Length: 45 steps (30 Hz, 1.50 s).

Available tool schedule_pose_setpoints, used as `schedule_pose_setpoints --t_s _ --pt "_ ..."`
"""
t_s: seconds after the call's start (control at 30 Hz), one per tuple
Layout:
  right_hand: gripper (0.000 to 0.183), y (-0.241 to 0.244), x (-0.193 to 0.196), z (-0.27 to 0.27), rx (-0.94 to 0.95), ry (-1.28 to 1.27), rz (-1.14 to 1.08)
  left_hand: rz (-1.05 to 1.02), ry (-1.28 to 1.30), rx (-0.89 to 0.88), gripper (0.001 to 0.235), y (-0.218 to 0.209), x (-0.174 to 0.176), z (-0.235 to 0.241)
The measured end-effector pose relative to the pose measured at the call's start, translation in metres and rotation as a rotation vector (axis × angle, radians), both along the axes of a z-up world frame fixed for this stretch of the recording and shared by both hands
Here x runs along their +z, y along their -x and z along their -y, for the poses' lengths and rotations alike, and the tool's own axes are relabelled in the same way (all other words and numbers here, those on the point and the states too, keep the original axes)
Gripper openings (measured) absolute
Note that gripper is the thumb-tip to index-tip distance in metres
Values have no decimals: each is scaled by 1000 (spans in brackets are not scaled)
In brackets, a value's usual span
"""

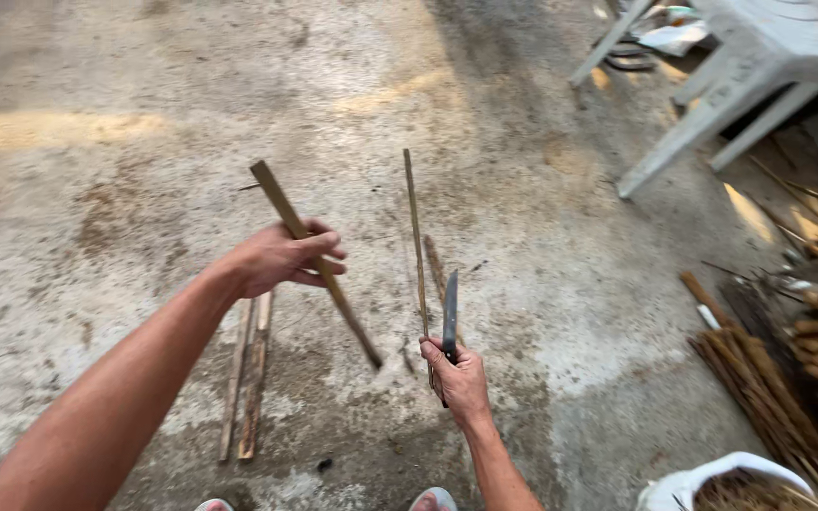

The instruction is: The person uses a knife to whittle and sharpen the ends of several thin wooden sticks. They hold each stick in one hand and shave off wood with the knife in the other, creating pointed tips. The sharpened sticks are placed on the concrete floor as the task progresses.

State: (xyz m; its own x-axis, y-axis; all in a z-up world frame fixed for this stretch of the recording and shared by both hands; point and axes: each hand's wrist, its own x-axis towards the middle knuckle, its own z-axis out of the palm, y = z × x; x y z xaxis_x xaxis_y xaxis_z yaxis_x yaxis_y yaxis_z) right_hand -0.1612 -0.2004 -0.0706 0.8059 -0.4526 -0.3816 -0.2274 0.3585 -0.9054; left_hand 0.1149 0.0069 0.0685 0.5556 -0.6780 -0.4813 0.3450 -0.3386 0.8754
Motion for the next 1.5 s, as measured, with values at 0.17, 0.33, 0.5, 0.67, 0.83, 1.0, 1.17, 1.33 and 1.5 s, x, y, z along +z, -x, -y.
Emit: schedule_pose_setpoints --t_s 0.17,0.33,0.5,0.67,0.83,1.0,1.17,1.33,1.5 --pt "24 38 -36 42 -321 -22 -83 84 -136 178 48 16 -14 16" --pt "28 78 -121 87 -507 165 -144 205 -305 121 54 46 -18 37" --pt "26 107 -157 109 -514 421 -161 266 -349 36 58 67 -23 49" --pt "26 104 -79 72 -540 444 -454 245 -354 18 49 75 -38 55" --pt "31 75 -45 9 -253 281 -123 15 -210 -4 42 87 -58 69" --pt "33 48 -12 -49 -15 7 -71 11 -53 -86 54 97 -61 78" --pt "43 38 -15 -61 -34 -14 -54 -12 54 -182 44 93 -54 77" --pt "34 32 -48 -61 -23 -16 13 -26 93 -152 42 85 -41 68" --pt "30 21 -46 -63 -1 4 -80 94 168 -91 33 74 -27 59"
